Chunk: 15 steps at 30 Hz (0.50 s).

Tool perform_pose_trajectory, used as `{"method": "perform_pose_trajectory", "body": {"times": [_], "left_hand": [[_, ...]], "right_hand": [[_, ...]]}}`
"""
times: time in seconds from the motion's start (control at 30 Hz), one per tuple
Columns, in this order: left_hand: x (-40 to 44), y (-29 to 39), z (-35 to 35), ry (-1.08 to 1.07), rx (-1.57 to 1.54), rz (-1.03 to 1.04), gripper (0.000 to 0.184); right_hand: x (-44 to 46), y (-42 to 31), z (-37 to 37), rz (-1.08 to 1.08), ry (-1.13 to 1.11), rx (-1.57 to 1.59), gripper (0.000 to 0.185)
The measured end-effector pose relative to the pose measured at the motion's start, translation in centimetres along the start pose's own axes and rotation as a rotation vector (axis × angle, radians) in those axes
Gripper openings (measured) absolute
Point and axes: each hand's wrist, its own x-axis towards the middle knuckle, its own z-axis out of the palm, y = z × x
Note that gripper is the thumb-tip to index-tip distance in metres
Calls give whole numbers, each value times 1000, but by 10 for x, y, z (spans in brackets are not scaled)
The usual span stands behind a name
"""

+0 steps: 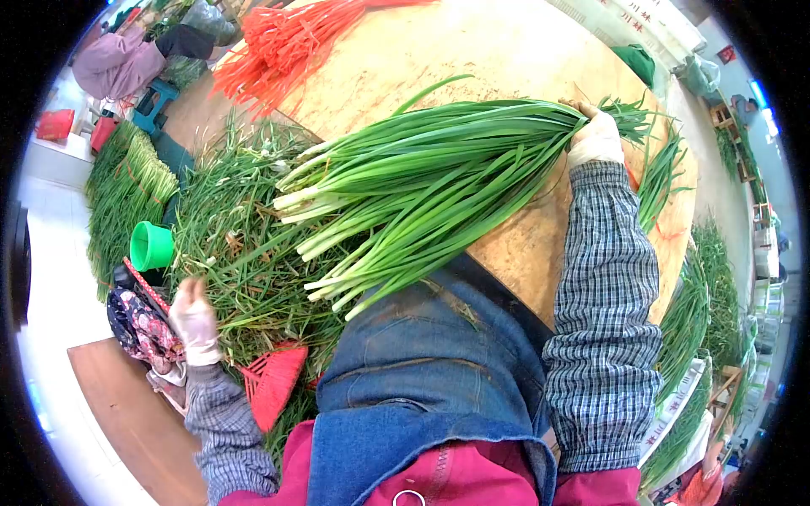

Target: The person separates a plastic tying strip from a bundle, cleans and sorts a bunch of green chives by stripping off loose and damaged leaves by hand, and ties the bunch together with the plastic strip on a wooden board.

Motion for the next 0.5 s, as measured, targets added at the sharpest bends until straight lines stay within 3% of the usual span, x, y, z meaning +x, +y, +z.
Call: {"method": "perform_pose_trajectory", "body": {"times": [0.03,0.1,0.2,0.27,0.3,0.37,0.43,0.5], "left_hand": [[-6,-52,-6,115,252,94,12],[-5,-23,-38,-283,1177,3,18],[-4,55,-13,-76,473,425,15],[-2,124,24,-80,-229,435,12],[0,143,41,-93,-133,588,11],[3,178,63,-402,63,623,13],[9,201,79,-721,-599,-79,19],[15,201,82,-820,-748,-443,19]], "right_hand": [[3,1,0,-10,14,-7,22],[15,2,-4,-31,-30,-42,23],[0,1,1,-87,-50,-136,24],[-8,0,7,-116,-40,-135,24],[-12,0,10,-133,-11,-132,24],[-4,-4,6,-129,-60,-84,23],[-11,-8,7,-126,-86,-18,23],[-24,-13,8,-124,-91,-44,21]]}}
